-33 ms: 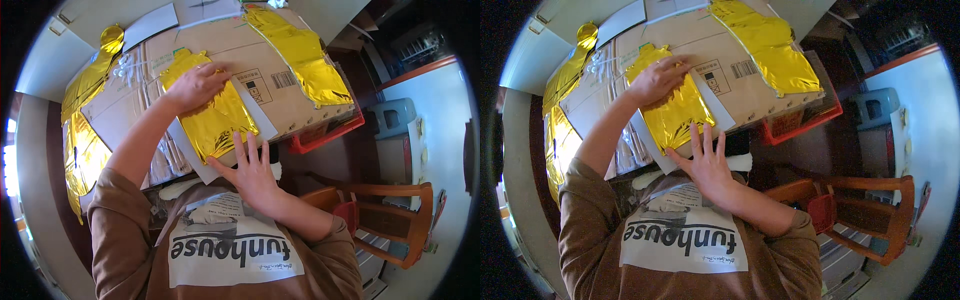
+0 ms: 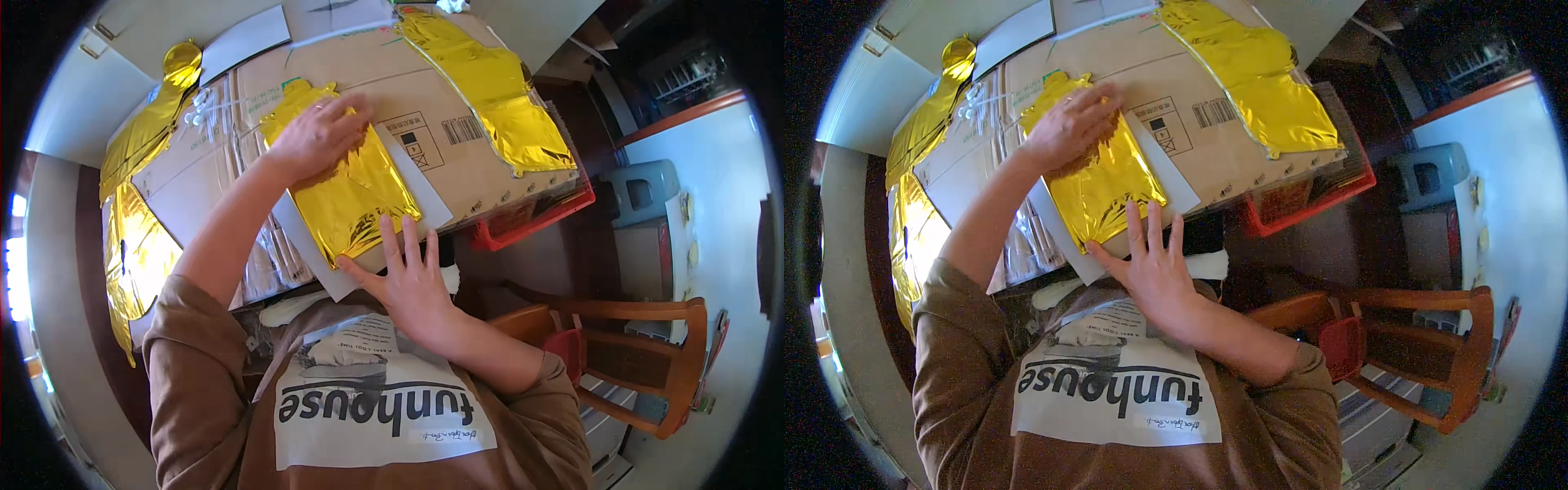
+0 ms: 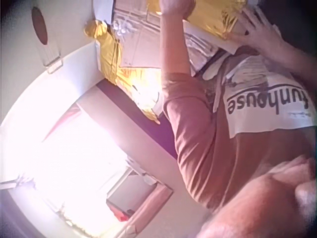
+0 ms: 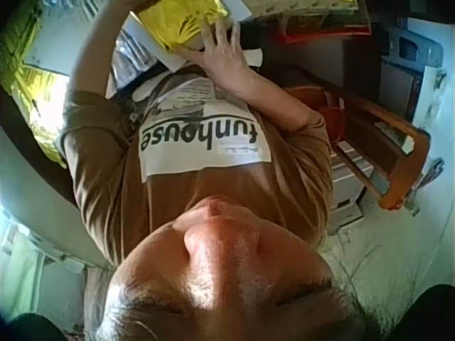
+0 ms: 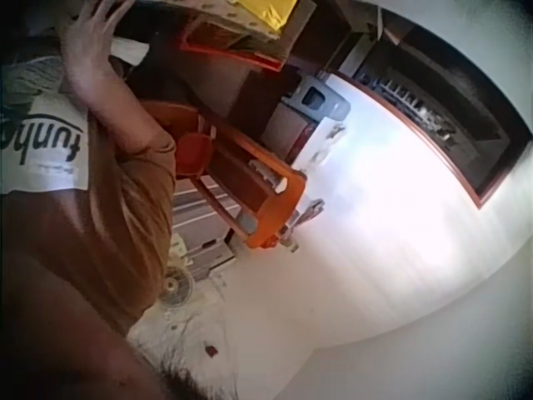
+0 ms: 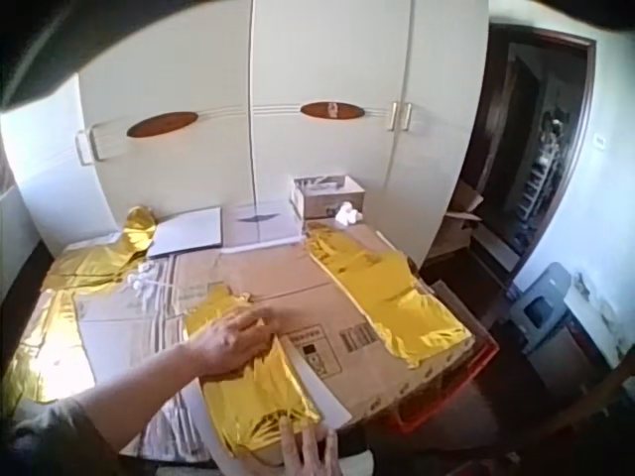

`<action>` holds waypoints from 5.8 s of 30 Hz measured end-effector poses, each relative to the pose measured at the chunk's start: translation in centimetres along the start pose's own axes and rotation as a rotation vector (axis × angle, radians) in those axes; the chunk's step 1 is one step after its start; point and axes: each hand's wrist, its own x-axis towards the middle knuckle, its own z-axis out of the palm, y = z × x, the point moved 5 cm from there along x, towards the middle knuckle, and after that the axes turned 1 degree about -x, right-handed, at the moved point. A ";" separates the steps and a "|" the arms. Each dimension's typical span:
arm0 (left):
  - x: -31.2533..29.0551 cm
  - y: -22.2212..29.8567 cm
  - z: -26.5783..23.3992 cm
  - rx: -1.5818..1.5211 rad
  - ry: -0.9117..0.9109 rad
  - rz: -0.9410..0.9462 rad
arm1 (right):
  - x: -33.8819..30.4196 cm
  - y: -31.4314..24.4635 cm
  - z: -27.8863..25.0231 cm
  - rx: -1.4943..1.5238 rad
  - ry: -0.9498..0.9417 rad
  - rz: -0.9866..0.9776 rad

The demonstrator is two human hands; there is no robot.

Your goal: Folding a gold foil item and placing it into a plastic packaging sleeve with a cardboard insert.

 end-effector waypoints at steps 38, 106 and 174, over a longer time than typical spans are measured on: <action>-16.2 10.1 -2.4 -0.126 0.190 -0.334 | 7.4 8.9 0.5 -0.017 0.012 -0.110; -23.5 14.3 -1.0 -1.528 0.438 -0.876 | -7.6 2.5 -0.6 1.445 0.344 0.221; -10.6 4.2 -0.3 0.100 -0.041 -0.290 | 11.2 14.0 -1.9 0.474 0.311 0.554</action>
